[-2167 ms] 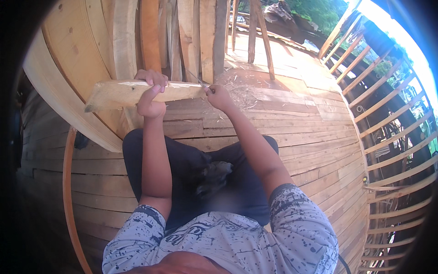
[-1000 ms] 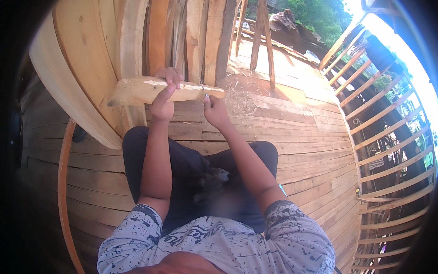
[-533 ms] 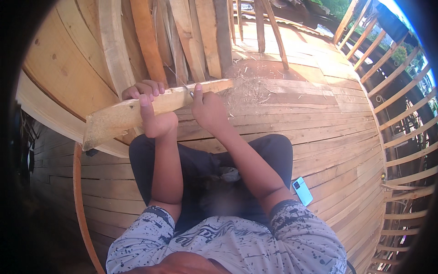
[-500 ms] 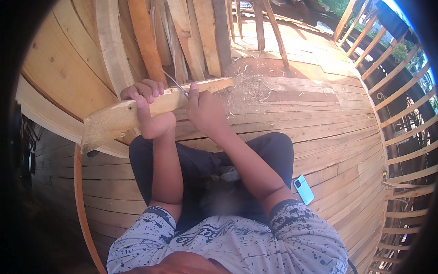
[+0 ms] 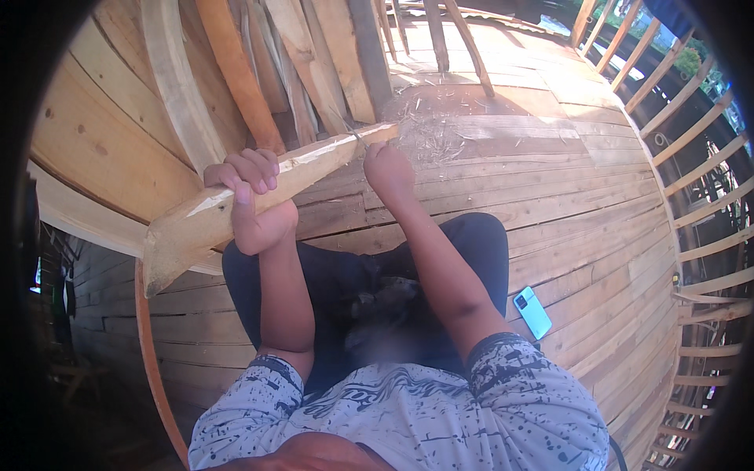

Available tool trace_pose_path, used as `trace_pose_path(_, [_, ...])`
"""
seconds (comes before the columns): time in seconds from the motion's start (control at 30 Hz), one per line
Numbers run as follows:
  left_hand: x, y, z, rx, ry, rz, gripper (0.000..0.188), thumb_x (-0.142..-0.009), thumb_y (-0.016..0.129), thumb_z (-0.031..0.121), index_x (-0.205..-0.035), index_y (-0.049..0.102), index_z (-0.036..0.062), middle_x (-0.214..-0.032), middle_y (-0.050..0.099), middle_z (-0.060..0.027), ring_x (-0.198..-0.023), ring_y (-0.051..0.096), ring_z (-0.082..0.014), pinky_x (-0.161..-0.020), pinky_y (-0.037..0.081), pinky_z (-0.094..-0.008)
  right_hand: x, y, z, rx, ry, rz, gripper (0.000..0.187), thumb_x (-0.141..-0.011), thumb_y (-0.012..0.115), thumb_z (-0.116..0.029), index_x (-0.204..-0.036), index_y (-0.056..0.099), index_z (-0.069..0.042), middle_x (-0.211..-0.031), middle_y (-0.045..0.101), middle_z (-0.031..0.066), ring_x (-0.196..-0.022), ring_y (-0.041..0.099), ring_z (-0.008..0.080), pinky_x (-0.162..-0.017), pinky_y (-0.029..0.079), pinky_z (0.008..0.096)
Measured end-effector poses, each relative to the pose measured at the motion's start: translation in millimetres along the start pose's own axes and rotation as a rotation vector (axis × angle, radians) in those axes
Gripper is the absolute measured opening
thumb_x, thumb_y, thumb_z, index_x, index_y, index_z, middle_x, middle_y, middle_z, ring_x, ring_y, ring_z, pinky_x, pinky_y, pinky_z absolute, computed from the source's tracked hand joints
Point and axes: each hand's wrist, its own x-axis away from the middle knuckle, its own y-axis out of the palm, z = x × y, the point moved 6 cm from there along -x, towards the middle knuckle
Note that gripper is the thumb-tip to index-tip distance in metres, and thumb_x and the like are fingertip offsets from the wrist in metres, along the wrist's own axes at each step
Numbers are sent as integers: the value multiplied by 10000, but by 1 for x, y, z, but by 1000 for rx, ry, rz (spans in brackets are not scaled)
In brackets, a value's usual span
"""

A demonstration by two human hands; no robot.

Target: The person sits cross-legged on a wooden floor and uses a knife to carve a long, curved piece of wood. They hold the wood with their left hand and repeatedly shave thin strips from its surface with the knife in their right hand, creating a pile of wood shavings.

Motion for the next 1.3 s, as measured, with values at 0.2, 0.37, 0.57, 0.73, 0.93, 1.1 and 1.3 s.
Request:
trace_pose_path(0.2, [6, 17, 3, -26, -18, 12, 141, -838, 572, 111, -914, 454, 121, -716, 448, -18, -667, 440, -149, -685, 373, -329, 20, -5, -13, -136, -34, -83, 538, -985, 382, -280, -665, 657, 54, -657, 619, 292, -625, 631, 473, -645, 514, 543])
trace_pose_path(0.37, [-2, -20, 2, -45, 45, 243, 134, -838, 556, 106, -930, 458, 115, -717, 457, -22, -668, 446, -155, -688, 371, -330, 32, 1, -50, -129, -74, -64, 533, -983, 389, -276, -641, 659, 33, -622, 605, 274, -604, 622, 469, -610, 502, 537])
trace_pose_path(0.57, [1, -26, 6, -87, 59, 357, 164, -775, 528, 56, -910, 457, 115, -698, 450, -19, -652, 454, -160, -685, 385, -333, 15, 33, -26, -221, -94, 41, 522, -972, 425, -274, -614, 664, 21, -577, 592, 263, -542, 616, 444, -579, 506, 529])
trace_pose_path(0.73, [4, -46, 10, -103, 56, 501, 185, -758, 527, 46, -911, 451, 115, -696, 453, -21, -647, 461, -165, -683, 393, -336, 37, 15, -68, -50, -164, 19, 520, -971, 426, -265, -611, 668, 21, -557, 590, 251, -527, 615, 441, -543, 512, 509])
trace_pose_path(0.93, [-1, -46, 6, -84, 63, 465, 215, -739, 523, 32, -925, 442, 105, -708, 448, -35, -652, 452, -169, -692, 392, -335, 32, 6, -82, 23, -170, -63, 524, -967, 430, -293, -622, 676, 16, -575, 602, 252, -548, 629, 435, -570, 527, 514])
trace_pose_path(1.1, [-1, -23, 5, -51, 47, 288, 239, -724, 515, 23, -936, 437, 103, -705, 432, -36, -655, 436, -165, -690, 384, -337, -4, 11, -48, 83, -149, -22, 515, -963, 417, -285, -646, 677, 26, -635, 629, 270, -599, 649, 443, -616, 539, 524])
trace_pose_path(1.3, [-2, -11, 5, -29, -3, 100, 239, -727, 531, 36, -927, 421, 108, -707, 416, -31, -655, 420, -155, -690, 364, -335, 6, -6, -44, 134, -105, -125, 509, -963, 404, -280, -673, 673, 40, -692, 641, 297, -670, 655, 471, -668, 545, 537])
